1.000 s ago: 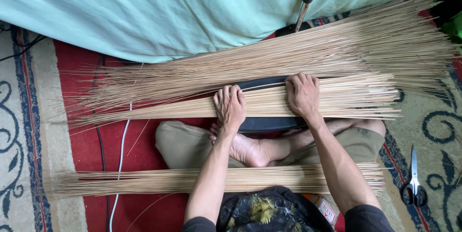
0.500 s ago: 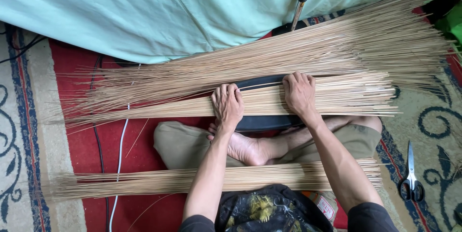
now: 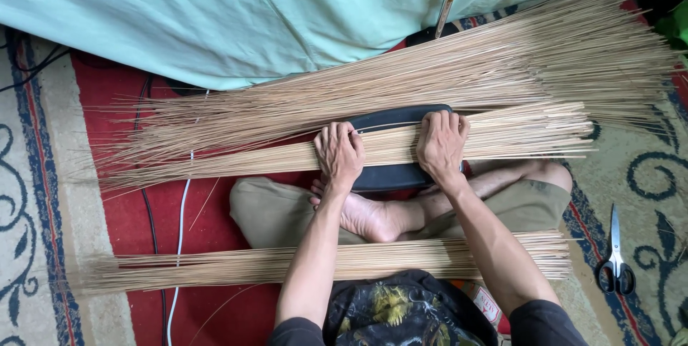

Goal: Aligning and organizing bundles of thin wooden sticks on a pad while sitting on the floor

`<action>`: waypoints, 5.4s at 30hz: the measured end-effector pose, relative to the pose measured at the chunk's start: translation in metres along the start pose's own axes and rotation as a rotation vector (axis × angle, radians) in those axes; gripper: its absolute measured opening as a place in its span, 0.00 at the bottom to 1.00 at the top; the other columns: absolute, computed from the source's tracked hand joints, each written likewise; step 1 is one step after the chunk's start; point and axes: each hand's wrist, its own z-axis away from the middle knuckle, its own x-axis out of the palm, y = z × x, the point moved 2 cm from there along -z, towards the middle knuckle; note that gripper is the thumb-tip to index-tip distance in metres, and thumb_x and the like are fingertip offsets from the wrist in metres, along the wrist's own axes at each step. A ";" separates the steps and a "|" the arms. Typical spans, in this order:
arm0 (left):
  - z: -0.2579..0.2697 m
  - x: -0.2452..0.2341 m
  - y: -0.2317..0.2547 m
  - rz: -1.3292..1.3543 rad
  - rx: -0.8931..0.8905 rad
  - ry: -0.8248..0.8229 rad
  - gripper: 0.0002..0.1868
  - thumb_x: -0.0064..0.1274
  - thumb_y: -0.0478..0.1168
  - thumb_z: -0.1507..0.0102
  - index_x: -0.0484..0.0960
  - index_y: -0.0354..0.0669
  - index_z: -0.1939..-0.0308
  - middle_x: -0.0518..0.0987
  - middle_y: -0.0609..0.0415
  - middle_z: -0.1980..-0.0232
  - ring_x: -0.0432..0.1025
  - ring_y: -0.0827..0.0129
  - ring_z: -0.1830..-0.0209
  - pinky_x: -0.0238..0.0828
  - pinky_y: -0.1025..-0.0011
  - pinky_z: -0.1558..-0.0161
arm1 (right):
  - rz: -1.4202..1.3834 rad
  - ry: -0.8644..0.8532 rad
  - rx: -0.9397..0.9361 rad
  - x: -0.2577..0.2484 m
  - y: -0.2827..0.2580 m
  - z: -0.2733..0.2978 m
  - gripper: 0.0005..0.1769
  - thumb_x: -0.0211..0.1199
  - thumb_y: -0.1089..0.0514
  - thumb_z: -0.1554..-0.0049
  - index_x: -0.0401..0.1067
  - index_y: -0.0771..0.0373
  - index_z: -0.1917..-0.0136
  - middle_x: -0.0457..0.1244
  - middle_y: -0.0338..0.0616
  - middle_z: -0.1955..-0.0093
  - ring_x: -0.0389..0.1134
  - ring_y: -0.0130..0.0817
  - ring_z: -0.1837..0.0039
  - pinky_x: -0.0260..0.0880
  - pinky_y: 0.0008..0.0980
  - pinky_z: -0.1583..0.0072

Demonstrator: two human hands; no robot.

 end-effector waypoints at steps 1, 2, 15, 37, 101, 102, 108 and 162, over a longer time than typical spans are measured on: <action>0.001 0.000 -0.001 -0.003 -0.004 -0.002 0.04 0.46 0.45 0.37 0.72 0.53 0.63 0.69 0.57 0.64 0.70 0.59 0.60 0.66 0.57 0.48 | -0.003 -0.004 -0.001 -0.001 -0.001 -0.001 0.06 0.52 0.56 0.33 0.66 0.57 0.52 0.56 0.40 0.59 0.62 0.41 0.49 0.52 0.44 0.35; 0.002 0.000 -0.002 -0.001 0.001 0.006 0.04 0.46 0.45 0.37 0.72 0.52 0.63 0.69 0.56 0.65 0.71 0.58 0.61 0.66 0.57 0.49 | -0.007 0.004 -0.011 -0.003 -0.002 -0.002 0.05 0.53 0.56 0.34 0.66 0.57 0.53 0.56 0.41 0.59 0.62 0.42 0.49 0.53 0.44 0.35; 0.000 -0.005 -0.002 0.038 0.037 -0.025 0.05 0.44 0.44 0.35 0.72 0.50 0.62 0.70 0.55 0.65 0.71 0.57 0.58 0.65 0.57 0.48 | -0.013 0.044 -0.084 -0.006 0.000 -0.003 0.04 0.56 0.58 0.37 0.66 0.58 0.54 0.56 0.42 0.61 0.62 0.43 0.51 0.53 0.44 0.37; -0.012 -0.041 -0.001 0.098 0.163 -0.004 0.05 0.43 0.43 0.31 0.74 0.51 0.58 0.71 0.57 0.62 0.71 0.60 0.58 0.62 0.57 0.43 | -0.082 0.006 -0.109 -0.025 0.002 -0.007 0.03 0.55 0.58 0.35 0.65 0.57 0.52 0.57 0.42 0.55 0.62 0.45 0.43 0.53 0.46 0.34; 0.107 -0.107 -0.012 0.318 0.085 -0.200 0.09 0.56 0.47 0.34 0.79 0.49 0.56 0.80 0.54 0.56 0.78 0.58 0.53 0.69 0.59 0.46 | -0.378 -0.417 0.029 -0.086 -0.003 0.118 0.08 0.67 0.49 0.41 0.75 0.48 0.49 0.63 0.37 0.50 0.67 0.40 0.44 0.63 0.42 0.38; 0.092 -0.098 -0.010 0.320 0.095 -0.135 0.08 0.56 0.48 0.34 0.80 0.50 0.57 0.80 0.55 0.57 0.77 0.59 0.54 0.69 0.59 0.47 | -0.367 -0.367 0.032 -0.091 -0.003 0.098 0.07 0.67 0.48 0.39 0.75 0.49 0.49 0.63 0.37 0.50 0.66 0.40 0.44 0.62 0.41 0.37; 0.026 -0.042 -0.006 0.315 0.092 -0.039 0.06 0.52 0.44 0.31 0.79 0.50 0.54 0.77 0.55 0.53 0.74 0.58 0.49 0.66 0.58 0.46 | -0.272 -0.242 -0.026 -0.050 0.018 0.035 0.05 0.66 0.54 0.37 0.75 0.54 0.47 0.62 0.40 0.51 0.66 0.43 0.44 0.63 0.43 0.40; 0.000 -0.005 0.001 0.073 0.094 0.028 0.10 0.40 0.44 0.26 0.78 0.55 0.52 0.74 0.58 0.57 0.73 0.61 0.53 0.62 0.55 0.39 | -0.108 -0.023 0.043 -0.001 0.017 -0.001 0.05 0.67 0.52 0.37 0.74 0.51 0.50 0.63 0.37 0.55 0.66 0.37 0.44 0.47 0.48 0.32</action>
